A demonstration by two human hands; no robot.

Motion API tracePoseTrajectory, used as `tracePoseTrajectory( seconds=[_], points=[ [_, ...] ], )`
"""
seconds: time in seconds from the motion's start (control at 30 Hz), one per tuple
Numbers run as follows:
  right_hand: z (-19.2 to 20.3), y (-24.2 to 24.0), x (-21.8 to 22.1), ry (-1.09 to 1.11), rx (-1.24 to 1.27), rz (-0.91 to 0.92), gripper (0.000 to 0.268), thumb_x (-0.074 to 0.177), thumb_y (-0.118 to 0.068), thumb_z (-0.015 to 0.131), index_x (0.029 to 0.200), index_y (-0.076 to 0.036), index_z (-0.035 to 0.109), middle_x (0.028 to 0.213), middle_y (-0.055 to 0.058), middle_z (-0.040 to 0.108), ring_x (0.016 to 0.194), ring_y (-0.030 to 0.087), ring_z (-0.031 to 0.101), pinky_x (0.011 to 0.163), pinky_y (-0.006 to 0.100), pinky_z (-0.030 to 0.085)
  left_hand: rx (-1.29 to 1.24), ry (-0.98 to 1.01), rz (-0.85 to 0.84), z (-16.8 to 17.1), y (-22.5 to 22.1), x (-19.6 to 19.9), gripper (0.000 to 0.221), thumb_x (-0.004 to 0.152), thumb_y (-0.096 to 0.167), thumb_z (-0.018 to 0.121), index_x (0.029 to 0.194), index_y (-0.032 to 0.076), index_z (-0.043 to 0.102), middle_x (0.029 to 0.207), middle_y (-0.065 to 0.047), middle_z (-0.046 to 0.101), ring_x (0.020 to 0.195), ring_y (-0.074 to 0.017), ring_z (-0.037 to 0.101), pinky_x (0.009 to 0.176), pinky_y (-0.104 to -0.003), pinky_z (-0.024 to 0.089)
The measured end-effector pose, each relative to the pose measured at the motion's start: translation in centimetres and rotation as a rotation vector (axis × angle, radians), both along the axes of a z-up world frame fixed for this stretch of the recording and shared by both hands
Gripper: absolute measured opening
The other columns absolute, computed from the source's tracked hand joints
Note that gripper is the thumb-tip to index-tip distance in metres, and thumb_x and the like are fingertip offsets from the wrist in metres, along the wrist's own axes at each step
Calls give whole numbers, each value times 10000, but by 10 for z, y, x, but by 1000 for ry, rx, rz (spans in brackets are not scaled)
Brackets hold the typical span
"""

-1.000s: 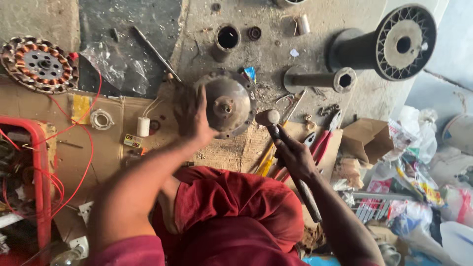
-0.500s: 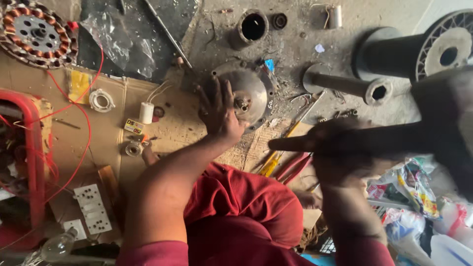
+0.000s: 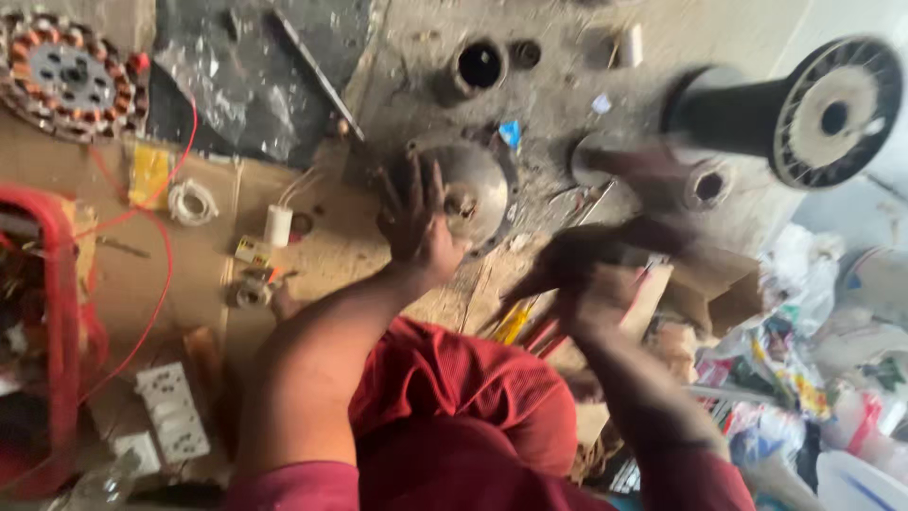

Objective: The person sits on the floor and uses a hammer and screwdriver to work on a metal electrical component, likely a fan motor housing. They repeatedly strike the component with the hammer and use the screwdriver to pry or adjust parts.

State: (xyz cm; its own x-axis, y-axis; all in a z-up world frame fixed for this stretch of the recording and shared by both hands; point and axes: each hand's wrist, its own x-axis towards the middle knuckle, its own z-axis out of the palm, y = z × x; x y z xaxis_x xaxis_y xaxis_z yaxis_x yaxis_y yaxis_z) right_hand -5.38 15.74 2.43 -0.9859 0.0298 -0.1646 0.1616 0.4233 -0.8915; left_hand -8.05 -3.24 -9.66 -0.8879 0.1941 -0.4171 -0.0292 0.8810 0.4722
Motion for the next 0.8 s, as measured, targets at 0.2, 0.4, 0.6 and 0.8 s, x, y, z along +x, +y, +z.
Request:
tracePoseTrajectory(
  seconds=[0.2, 0.4, 0.6, 0.8],
  points=[
    [-57, 37, 50, -549, -184, -100, 505, 990, -340, 655, 1449, -138, 606, 706, -19, 596, 562, 54, 512, 488, 237, 430, -54, 117, 39, -19, 3, -6, 1086, 716, 310, 909, 1607, 134, 314, 1676, -155, 136, 1469, -571, 111, 939, -761, 376],
    [-77, 78, 117, -613, 61, -450, 561, 926, -315, 705, 1456, -161, 605, 754, 26, 690, 563, 88, 577, 491, 265, 471, 421, 8, 156, -43, -33, -39, 839, 710, 393, 868, 1436, 95, 572, 1438, -214, 599, 1329, -376, 600, 1135, -458, 512],
    [-139, 69, 185, -424, 219, -269, 592, 840, -310, 798, 1391, -160, 640, 951, 75, 799, 791, 108, 695, 695, 295, 551, 494, -301, 499, -67, -28, -104, 905, 662, 433, 962, 1343, -19, 573, 1315, -231, 655, 1204, -329, 641, 1003, -435, 521],
    [-136, 53, 174, -809, 432, -136, 418, 954, -367, 725, 1295, -131, 775, 1040, 108, 809, 902, 158, 747, 823, 333, 588, 464, -138, 401, -37, -29, -80, 1009, 501, 402, 1044, 1225, -113, 565, 1211, -298, 643, 1123, -382, 647, 953, -444, 542]
  ],
)
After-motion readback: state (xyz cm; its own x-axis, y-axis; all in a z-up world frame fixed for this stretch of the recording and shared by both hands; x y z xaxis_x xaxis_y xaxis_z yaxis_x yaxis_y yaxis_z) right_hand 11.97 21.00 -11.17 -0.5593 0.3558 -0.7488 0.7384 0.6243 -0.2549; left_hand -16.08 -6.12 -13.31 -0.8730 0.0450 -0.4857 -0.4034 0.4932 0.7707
